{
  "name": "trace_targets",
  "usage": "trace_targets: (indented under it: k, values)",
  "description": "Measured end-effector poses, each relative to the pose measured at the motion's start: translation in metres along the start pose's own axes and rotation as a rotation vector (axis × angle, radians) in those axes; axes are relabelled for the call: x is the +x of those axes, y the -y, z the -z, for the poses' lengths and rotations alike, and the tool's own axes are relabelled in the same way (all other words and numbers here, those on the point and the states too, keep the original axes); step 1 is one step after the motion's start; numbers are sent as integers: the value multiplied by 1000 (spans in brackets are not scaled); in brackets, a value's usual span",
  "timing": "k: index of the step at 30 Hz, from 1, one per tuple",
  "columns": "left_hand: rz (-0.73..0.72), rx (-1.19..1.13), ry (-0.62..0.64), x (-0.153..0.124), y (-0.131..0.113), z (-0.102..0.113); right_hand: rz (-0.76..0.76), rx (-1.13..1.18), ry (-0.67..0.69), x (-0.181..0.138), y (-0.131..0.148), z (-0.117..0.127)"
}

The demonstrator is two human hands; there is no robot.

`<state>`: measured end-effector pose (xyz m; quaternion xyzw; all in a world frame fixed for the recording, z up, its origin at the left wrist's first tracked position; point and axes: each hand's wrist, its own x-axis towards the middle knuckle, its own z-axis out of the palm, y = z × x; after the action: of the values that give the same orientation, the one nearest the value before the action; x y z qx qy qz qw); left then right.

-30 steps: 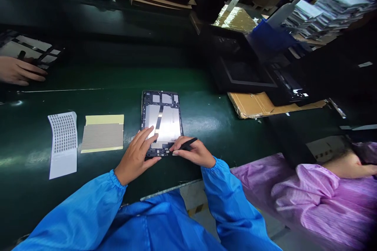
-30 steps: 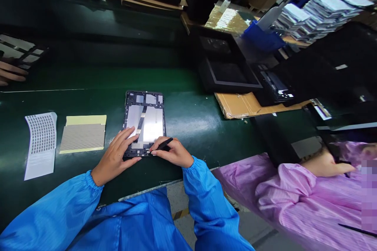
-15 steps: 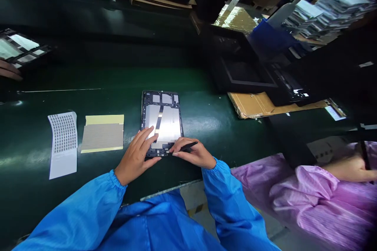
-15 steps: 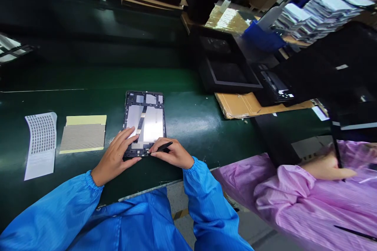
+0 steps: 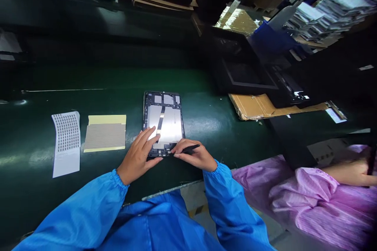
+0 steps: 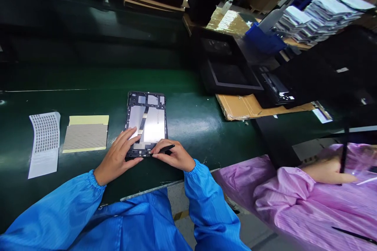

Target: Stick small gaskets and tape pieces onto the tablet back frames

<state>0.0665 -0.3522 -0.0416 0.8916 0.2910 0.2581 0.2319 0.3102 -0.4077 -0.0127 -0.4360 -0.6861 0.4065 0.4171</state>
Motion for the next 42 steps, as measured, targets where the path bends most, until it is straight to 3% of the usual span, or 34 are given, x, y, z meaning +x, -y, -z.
trace_targets:
  k: [4, 7, 11, 14, 17, 22, 30, 42]
  values:
    - [-53, 134, -32, -18, -16, 26, 5, 2, -171, 2, 4, 1]
    - [73, 279, -164, -41, -1, 67, 18, 3, -224, 24, 10, 1]
    - [423, 345, -419, -68, 75, 135, 54, -6, -50, 90, 32, -27]
    - [572, 124, -406, -73, 137, 167, 75, 45, 127, 151, 44, -74]
    - [589, 0, -374, -70, 167, 168, 78, 148, 158, 204, 36, -125]
    - [549, -128, -336, -69, 160, 147, 44, 288, 105, 243, 4, -170]
    - [505, -216, -308, -67, 159, 141, -20, 341, 159, 243, -13, -176]
    - [503, -192, -296, -66, 159, 141, -32, 366, 220, 246, -16, -178]
